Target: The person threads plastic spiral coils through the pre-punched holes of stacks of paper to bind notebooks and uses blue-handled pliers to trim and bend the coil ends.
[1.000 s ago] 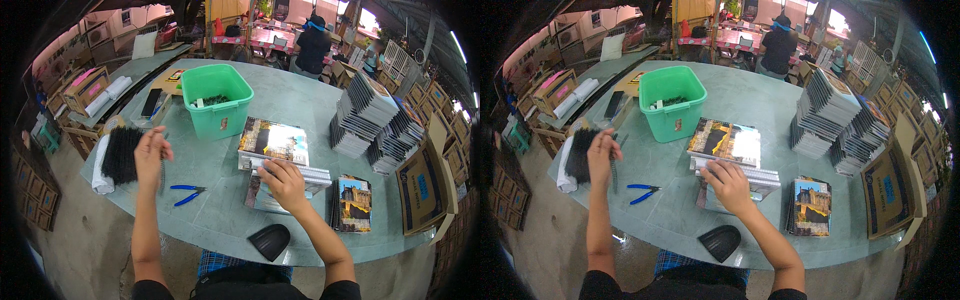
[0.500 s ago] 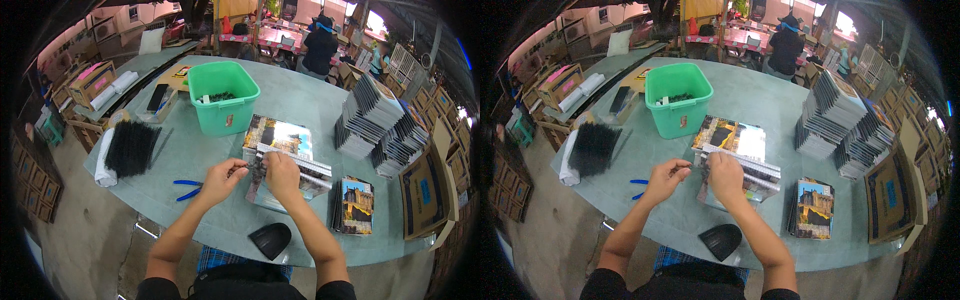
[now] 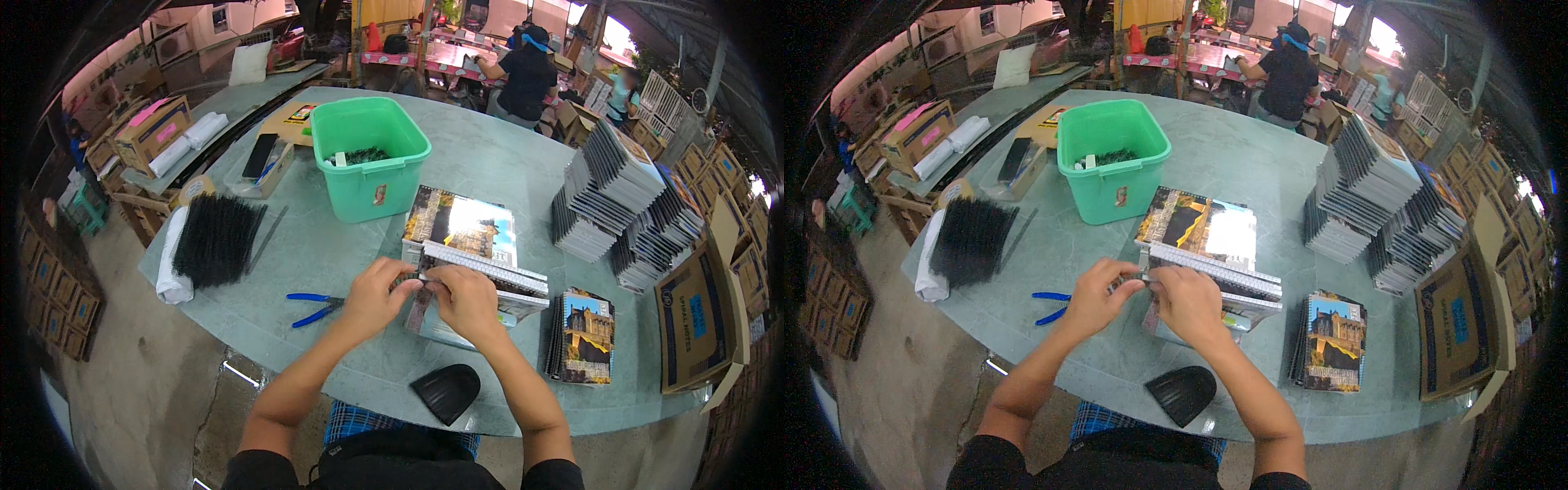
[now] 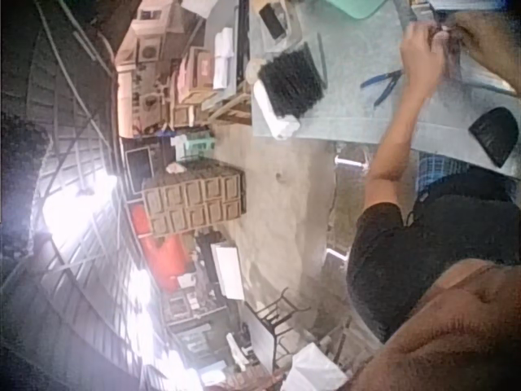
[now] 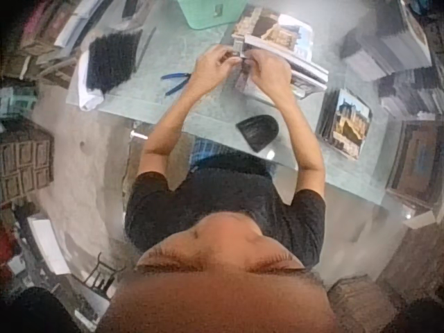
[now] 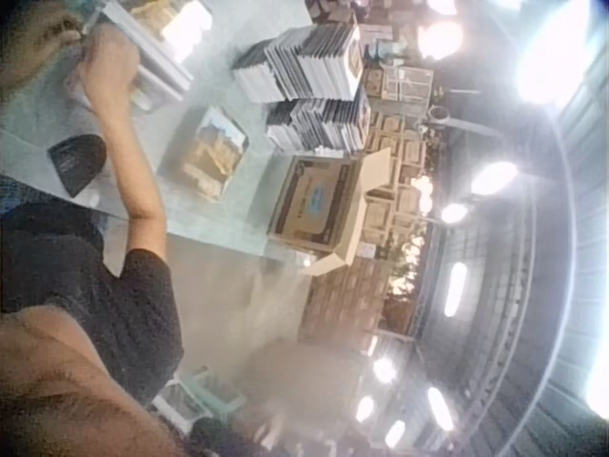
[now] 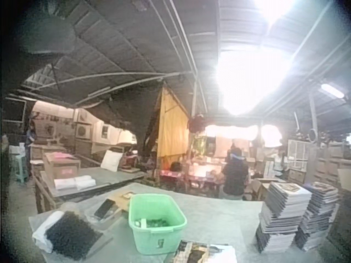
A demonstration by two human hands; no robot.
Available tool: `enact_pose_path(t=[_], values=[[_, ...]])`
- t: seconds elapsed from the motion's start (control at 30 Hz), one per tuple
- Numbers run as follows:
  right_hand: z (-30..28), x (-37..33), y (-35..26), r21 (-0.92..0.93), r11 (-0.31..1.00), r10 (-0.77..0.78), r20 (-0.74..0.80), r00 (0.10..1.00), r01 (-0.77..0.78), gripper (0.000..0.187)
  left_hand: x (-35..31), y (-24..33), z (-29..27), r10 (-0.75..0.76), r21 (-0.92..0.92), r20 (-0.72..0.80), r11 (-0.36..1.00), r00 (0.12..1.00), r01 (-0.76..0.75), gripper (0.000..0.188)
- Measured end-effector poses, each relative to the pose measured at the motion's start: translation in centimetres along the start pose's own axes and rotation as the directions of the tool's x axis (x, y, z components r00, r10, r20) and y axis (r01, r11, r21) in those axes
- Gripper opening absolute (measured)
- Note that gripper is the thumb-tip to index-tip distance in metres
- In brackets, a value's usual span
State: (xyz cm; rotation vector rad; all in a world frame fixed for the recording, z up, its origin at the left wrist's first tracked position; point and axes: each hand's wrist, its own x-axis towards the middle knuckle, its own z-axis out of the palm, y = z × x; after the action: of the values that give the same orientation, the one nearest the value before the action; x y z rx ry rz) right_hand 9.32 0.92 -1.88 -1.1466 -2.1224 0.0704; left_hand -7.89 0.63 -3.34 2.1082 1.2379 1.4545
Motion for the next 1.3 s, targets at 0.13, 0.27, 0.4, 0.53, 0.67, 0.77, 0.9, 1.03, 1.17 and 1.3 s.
enact_pose_path(t=[0.13, 0.27, 0.4, 0.53, 0.67, 0.77, 0.9, 1.03, 1.17, 1.3], values=[[-0.6, -0.6, -0.5, 0.003, 0.999, -0.042, 0.053, 0.998, 0.041, 0.016, 0.5, 0.5, -2.4, -0.318, -0.088, 0.428, 0.917, 0.846, 0.389, 0.021], [-0.7, -0.2, -0.8, 0.004, 1.0, 0.005, 0.042, 0.999, -0.005, 0.017, 0.3, 0.3, -1.8, -0.232, -0.144, 0.288, 0.949, 0.929, 0.281, 0.02], [-0.6, 0.0, -0.5, 0.037, 0.999, 0.011, 0.06, 0.998, -0.013, 0.02, 1.3, -0.5, -2.2, -0.324, -0.162, 0.434, 0.89, 0.841, 0.426, 0.019], [-0.7, 0.3, -0.7, 0.038, 0.999, 0.02, 0.062, 0.998, -0.022, 0.022, 1.5, -1.3, -1.3, -0.111, -0.048, 0.261, 0.991, 0.959, 0.128, 0.022], [-0.9, 0.5, -0.8, 0.021, 0.998, 0.052, 0.073, 0.996, -0.054, 0.021, 1.3, -1.3, -0.8, -0.004, -0.016, 0.156, 1.0, 0.988, 0.006, 0.025], [-0.8, 0.0, -0.3, -0.083, 0.996, 0.039, 0.07, 0.997, -0.034, 0.018, 1.4, -2.9, -2.5, -0.076, -0.071, 0.344, 0.992, 0.936, 0.107, 0.023], [0.1, 0.9, -1.1, -0.103, 0.991, 0.085, 0.029, 0.996, -0.082, 0.014, 2.2, -1.1, -1.9, 0.034, -0.153, 0.188, 0.988, 0.982, -0.005, 0.019], [0.3, 0.7, -0.3, -0.003, 0.993, 0.121, -0.013, 0.993, -0.121, 0.016, 3.0, -2.3, -3.2, -0.292, -0.001, 0.534, 0.938, 0.793, 0.347, 0.02], [0.4, 0.6, -0.1, -0.027, 0.996, 0.08, -0.001, 0.997, -0.08, 0.017, 2.6, -1.9, -2.9, -0.035, -0.038, 0.334, 0.998, 0.942, 0.05, 0.022], [-0.3, 0.6, -0.8, 0.122, 0.984, 0.134, -0.018, 0.991, -0.131, 0.02, 2.8, -1.9, -3.7, -0.278, 0.013, 0.62, 0.938, 0.733, 0.345, 0.022]])
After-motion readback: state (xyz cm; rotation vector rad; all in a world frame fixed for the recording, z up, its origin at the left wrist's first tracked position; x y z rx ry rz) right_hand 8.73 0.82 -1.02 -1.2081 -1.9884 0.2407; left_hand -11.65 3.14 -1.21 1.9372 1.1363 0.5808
